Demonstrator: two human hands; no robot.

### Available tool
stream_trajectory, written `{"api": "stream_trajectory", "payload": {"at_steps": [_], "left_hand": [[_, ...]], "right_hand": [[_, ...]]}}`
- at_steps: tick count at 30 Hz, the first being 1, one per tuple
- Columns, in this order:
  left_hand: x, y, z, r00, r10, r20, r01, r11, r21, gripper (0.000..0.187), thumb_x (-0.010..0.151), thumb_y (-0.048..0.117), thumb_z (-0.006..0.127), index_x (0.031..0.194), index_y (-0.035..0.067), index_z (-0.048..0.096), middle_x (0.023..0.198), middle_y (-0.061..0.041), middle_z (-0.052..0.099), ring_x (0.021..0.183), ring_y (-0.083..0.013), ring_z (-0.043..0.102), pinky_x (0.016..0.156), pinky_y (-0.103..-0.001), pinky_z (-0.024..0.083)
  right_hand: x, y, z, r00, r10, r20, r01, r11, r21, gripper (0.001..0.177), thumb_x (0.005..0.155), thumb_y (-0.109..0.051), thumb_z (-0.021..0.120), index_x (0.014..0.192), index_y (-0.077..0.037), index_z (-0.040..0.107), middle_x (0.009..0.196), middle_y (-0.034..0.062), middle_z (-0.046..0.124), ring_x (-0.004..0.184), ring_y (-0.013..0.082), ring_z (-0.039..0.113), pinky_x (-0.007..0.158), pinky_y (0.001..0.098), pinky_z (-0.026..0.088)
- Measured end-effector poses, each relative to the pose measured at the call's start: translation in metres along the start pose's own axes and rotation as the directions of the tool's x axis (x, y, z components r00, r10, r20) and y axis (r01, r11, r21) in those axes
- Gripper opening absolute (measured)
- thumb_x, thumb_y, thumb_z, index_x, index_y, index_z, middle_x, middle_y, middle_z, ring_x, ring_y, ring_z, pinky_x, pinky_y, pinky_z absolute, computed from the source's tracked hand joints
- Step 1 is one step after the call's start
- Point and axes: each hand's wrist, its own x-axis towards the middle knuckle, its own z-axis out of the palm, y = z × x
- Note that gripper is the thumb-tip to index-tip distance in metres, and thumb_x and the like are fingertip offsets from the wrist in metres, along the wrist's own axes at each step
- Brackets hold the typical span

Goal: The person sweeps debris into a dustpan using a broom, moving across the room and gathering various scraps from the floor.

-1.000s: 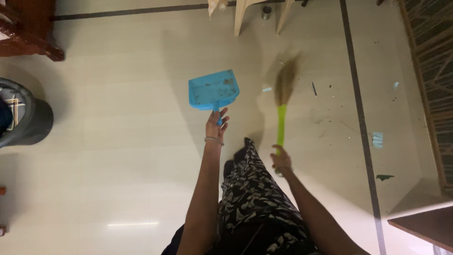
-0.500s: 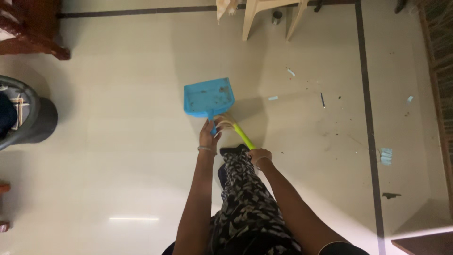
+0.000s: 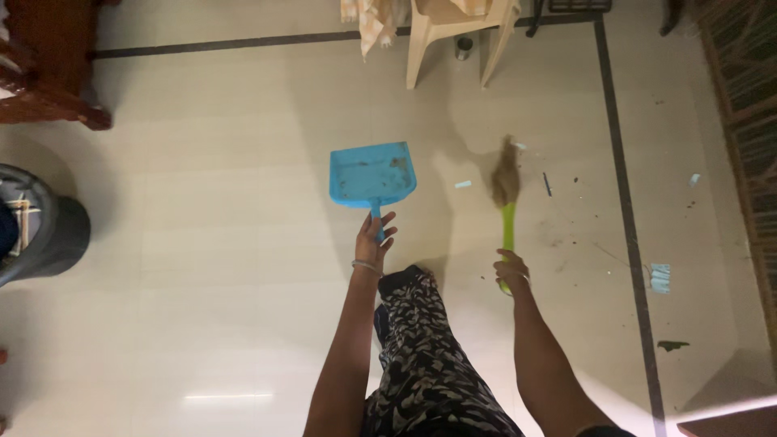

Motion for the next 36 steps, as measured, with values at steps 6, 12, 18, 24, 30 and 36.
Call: {"api": "stream_trajectory", "payload": {"at_steps": [6,12,18,24,30,36], "left_hand": [[0.003,0.002,0.009,1.0,0.018,0.015,-0.018,1.0,0.021,0.052,0.102,0.03,0.053,0.152,0.013,0.047,0.126,-0.005,0.072,0.089,-0.0141,0.065,0.074,-0.029,0.048],[0.009,-0.005,0.008,1.0,0.004,0.024,-0.004,1.0,-0.018,0.05,0.103,0.03,0.053,0.15,0.013,0.047,0.126,-0.005,0.072,0.089,-0.0141,0.064,0.074,-0.029,0.048],[0.015,-0.011,-0.008,1.0,0.006,0.013,-0.005,0.998,-0.068,0.049,0.102,0.029,0.053,0.148,0.011,0.049,0.126,-0.006,0.072,0.089,-0.0141,0.065,0.075,-0.029,0.049],[0.032,0.003,-0.019,1.0,0.021,-0.022,-0.022,0.998,-0.062,0.05,0.101,0.029,0.052,0.147,0.011,0.05,0.124,-0.006,0.073,0.089,-0.014,0.066,0.075,-0.029,0.048],[0.043,0.024,-0.021,0.997,0.014,-0.072,-0.015,1.0,-0.013,0.051,0.102,0.029,0.052,0.15,0.012,0.049,0.123,-0.005,0.073,0.088,-0.0131,0.065,0.076,-0.029,0.047],[0.061,0.028,-0.013,0.996,-0.006,-0.087,0.003,1.0,-0.031,0.053,0.1,0.028,0.054,0.151,0.011,0.048,0.123,-0.007,0.073,0.089,-0.014,0.065,0.076,-0.03,0.048]], "right_hand": [[-0.033,0.037,-0.017,0.989,0.08,-0.128,-0.037,0.951,0.308,0.055,0.086,-0.003,0.072,0.136,-0.027,0.064,0.085,0.0048,0.064,0.061,0.0162,0.063,0.049,0.0329,0.059],[-0.067,0.042,0.037,0.993,-0.03,-0.111,0.076,0.894,0.442,0.055,0.088,-0.006,0.07,0.138,-0.028,0.061,0.073,0.0085,0.059,0.048,0.0156,0.051,0.04,0.0331,0.048],[-0.083,0.021,0.101,0.991,-0.091,0.094,0.087,0.995,0.04,0.051,0.092,-0.023,0.063,0.14,-0.039,0.059,0.089,0.0183,0.077,0.062,0.0282,0.074,0.064,0.037,0.063],[-0.026,-0.058,0.128,0.941,-0.259,0.217,0.336,0.794,-0.507,0.047,0.091,-0.032,0.061,0.136,-0.045,0.06,0.123,0.0053,0.072,0.113,0.0291,0.069,0.1,0.0421,0.055],[0.051,-0.145,0.126,0.911,-0.335,0.239,0.41,0.685,-0.603,0.05,0.084,-0.023,0.064,0.129,-0.045,0.068,0.121,0.0053,0.075,0.111,0.0257,0.072,0.097,0.0389,0.056],[0.108,-0.165,0.073,0.985,-0.124,0.124,0.169,0.86,-0.481,0.054,0.085,-0.024,0.065,0.135,-0.042,0.064,0.118,0.0039,0.075,0.099,0.0223,0.075,0.087,0.0386,0.06]]}}
